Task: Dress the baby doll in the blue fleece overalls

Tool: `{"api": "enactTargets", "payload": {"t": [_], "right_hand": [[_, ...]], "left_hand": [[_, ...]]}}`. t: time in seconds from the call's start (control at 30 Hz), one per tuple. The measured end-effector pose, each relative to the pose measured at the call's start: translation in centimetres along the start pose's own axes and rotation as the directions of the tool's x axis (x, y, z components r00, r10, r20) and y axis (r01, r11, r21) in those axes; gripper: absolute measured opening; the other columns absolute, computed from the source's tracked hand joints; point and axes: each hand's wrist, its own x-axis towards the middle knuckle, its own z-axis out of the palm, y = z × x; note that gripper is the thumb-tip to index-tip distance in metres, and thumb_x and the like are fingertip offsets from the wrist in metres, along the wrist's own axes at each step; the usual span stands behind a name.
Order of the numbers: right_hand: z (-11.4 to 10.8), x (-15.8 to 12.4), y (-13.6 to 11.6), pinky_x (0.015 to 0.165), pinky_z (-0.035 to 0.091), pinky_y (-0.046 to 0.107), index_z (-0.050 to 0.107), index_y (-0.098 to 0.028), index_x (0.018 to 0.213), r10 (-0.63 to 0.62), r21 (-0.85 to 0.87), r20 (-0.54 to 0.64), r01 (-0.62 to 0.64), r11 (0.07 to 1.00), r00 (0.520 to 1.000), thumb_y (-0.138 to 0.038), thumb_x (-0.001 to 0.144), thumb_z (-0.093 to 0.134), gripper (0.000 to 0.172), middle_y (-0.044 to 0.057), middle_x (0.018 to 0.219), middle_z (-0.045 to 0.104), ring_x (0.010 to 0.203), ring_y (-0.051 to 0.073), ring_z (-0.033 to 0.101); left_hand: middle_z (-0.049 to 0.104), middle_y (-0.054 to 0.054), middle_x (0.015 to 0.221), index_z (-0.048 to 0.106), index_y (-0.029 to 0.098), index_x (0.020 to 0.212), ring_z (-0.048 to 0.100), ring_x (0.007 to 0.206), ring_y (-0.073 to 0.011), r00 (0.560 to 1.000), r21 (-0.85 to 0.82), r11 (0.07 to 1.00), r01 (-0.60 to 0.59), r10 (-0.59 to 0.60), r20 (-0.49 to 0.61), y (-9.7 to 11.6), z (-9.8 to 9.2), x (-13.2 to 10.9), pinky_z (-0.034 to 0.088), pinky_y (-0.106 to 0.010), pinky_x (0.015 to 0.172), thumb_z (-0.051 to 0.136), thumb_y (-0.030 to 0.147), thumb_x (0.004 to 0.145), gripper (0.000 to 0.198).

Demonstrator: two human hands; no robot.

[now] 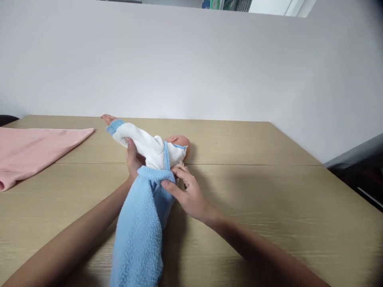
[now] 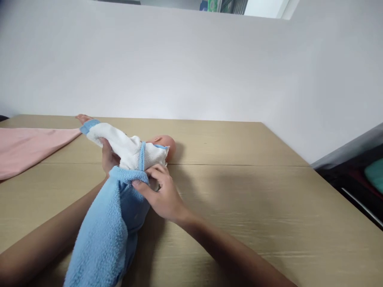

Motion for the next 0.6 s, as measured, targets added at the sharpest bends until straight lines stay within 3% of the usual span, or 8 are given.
{"api": "enactTargets", "payload": {"t": [0.13,0.2,0.33,0.47,0.53,0.6], "right_hand": [[-0.7,0.0,0.4,0.087,0.049,0.033,0.06,-0.028,0.101,0.149,0.306,0.06,-0.16,0.939,0.987,-0.057,0.088,0.083,0.039,-0.002,0.094,0.059,0.09,0.019,0.056],[-0.9,-0.1,0.6,0.083,0.049,0.031,0.057,-0.029,0.103,0.179,0.376,0.06,-0.189,0.907,0.982,-0.06,0.084,0.086,0.047,-0.004,0.092,0.061,0.086,0.017,0.057],[-1.6,0.2,0.7,0.084,0.051,0.031,0.06,-0.027,0.095,0.169,0.303,0.06,-0.179,0.936,0.984,-0.057,0.087,0.086,0.04,-0.003,0.091,0.062,0.087,0.018,0.059],[-2.4,0.6,0.2,0.095,0.053,0.037,0.07,-0.027,0.107,0.194,0.119,0.129,-0.21,0.971,0.972,-0.056,0.094,0.079,0.032,0.001,0.107,0.069,0.103,0.023,0.064],[-2.6,0.4,-0.1,0.098,0.053,0.039,0.071,-0.027,0.106,0.171,-0.014,0.146,-0.171,0.985,0.974,-0.055,0.092,0.081,0.033,0.002,0.109,0.068,0.105,0.024,0.063],[-2.6,0.1,-0.1,0.099,0.052,0.038,0.068,-0.026,0.104,0.142,-0.036,0.151,-0.138,0.99,0.978,-0.054,0.088,0.086,0.036,0.001,0.106,0.066,0.102,0.022,0.062]], "left_hand": [[0.076,0.004,0.14,0.063,0.038,0.144,0.055,0.153,-0.0296,0.998,0.05,0.999,-0.02,0.017,0.056,-0.2,-0.5,0.2,0.056,-0.042,0.118,0.049,0.064,0.109,0.045],[0.077,0.002,0.138,0.066,0.034,0.138,0.06,0.148,-0.0312,0.995,0.034,0.997,0.063,-0.065,0.078,-0.6,-1.3,0.5,0.057,-0.044,0.116,0.05,0.065,0.108,0.046],[0.081,-0.005,0.128,0.071,0.026,0.126,0.065,0.142,-0.0348,0.953,-0.029,0.959,0.281,-0.275,0.126,-0.9,-2.4,0.8,0.058,-0.048,0.113,0.055,0.068,0.105,0.049],[0.083,-0.006,0.123,0.071,0.025,0.115,0.07,0.134,-0.0351,0.923,-0.058,0.926,0.373,-0.364,0.127,-0.7,-2.7,0.9,0.06,-0.048,0.109,0.057,0.069,0.103,0.047],[0.084,-0.007,0.118,0.072,0.024,0.115,0.072,0.13,-0.0359,0.909,-0.038,0.913,0.407,-0.4,0.117,-0.7,-3.0,1.2,0.061,-0.048,0.106,0.06,0.071,0.1,0.051],[0.085,-0.006,0.111,0.073,0.024,0.115,0.074,0.126,-0.036,0.899,-0.018,0.903,0.43,-0.426,0.098,-0.9,-3.6,1.6,0.062,-0.05,0.105,0.06,0.071,0.099,0.052]]}}
